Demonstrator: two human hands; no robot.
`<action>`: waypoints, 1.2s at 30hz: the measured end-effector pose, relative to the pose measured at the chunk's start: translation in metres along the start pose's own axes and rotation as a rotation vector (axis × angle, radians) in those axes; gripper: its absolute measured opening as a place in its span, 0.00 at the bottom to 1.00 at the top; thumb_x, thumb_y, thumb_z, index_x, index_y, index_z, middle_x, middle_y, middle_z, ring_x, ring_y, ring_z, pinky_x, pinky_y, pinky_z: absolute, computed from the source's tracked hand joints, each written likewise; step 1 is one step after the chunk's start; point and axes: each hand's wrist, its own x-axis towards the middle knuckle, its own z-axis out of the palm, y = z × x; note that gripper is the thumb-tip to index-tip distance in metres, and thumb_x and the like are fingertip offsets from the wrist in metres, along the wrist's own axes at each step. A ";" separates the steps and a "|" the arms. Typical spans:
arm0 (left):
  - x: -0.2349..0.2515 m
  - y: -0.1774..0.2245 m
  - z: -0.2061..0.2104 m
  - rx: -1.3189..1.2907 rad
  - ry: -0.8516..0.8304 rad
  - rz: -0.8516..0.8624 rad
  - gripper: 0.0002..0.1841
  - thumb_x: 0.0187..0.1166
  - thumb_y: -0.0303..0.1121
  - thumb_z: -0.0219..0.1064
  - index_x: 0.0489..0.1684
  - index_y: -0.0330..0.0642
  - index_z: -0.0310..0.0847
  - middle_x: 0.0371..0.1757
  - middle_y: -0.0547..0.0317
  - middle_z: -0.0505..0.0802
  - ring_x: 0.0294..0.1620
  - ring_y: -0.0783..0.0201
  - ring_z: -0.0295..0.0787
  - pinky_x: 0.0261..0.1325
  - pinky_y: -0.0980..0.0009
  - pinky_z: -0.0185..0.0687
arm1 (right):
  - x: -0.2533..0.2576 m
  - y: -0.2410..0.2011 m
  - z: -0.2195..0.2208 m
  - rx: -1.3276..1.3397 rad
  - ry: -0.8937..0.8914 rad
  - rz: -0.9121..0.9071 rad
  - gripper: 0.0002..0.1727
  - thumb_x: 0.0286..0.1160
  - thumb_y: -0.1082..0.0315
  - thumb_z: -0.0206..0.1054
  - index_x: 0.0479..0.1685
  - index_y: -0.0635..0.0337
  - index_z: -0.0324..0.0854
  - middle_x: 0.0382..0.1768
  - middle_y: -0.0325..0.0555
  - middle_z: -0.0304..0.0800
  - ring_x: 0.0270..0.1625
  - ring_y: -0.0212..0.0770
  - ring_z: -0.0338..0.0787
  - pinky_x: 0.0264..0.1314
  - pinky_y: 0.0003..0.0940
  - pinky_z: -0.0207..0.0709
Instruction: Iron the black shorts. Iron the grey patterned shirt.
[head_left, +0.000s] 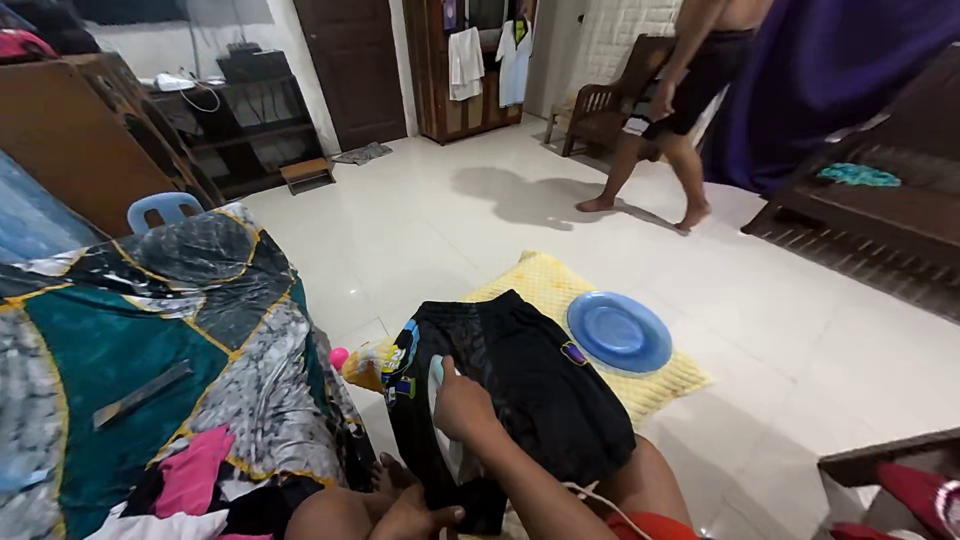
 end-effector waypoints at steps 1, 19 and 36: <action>0.001 -0.001 0.000 0.021 0.009 0.002 0.39 0.62 0.61 0.81 0.64 0.37 0.83 0.53 0.49 0.95 0.56 0.55 0.93 0.68 0.50 0.85 | 0.000 0.004 -0.001 0.022 -0.011 -0.012 0.42 0.74 0.60 0.66 0.91 0.44 0.51 0.47 0.55 0.93 0.51 0.59 0.95 0.51 0.63 0.87; 0.001 -0.004 -0.002 0.036 0.031 -0.092 0.42 0.61 0.63 0.81 0.61 0.32 0.81 0.49 0.42 0.93 0.46 0.50 0.92 0.50 0.49 0.88 | 0.110 -0.011 -0.048 0.010 0.191 0.029 0.54 0.60 0.65 0.72 0.94 0.48 0.46 0.54 0.55 0.93 0.57 0.58 0.94 0.53 0.62 0.87; -0.006 0.003 -0.006 0.076 0.011 0.005 0.41 0.61 0.63 0.81 0.63 0.34 0.84 0.56 0.44 0.94 0.60 0.50 0.92 0.68 0.45 0.83 | 0.055 -0.004 -0.024 0.042 0.136 0.093 0.43 0.76 0.60 0.64 0.93 0.47 0.49 0.51 0.55 0.93 0.54 0.58 0.95 0.53 0.61 0.87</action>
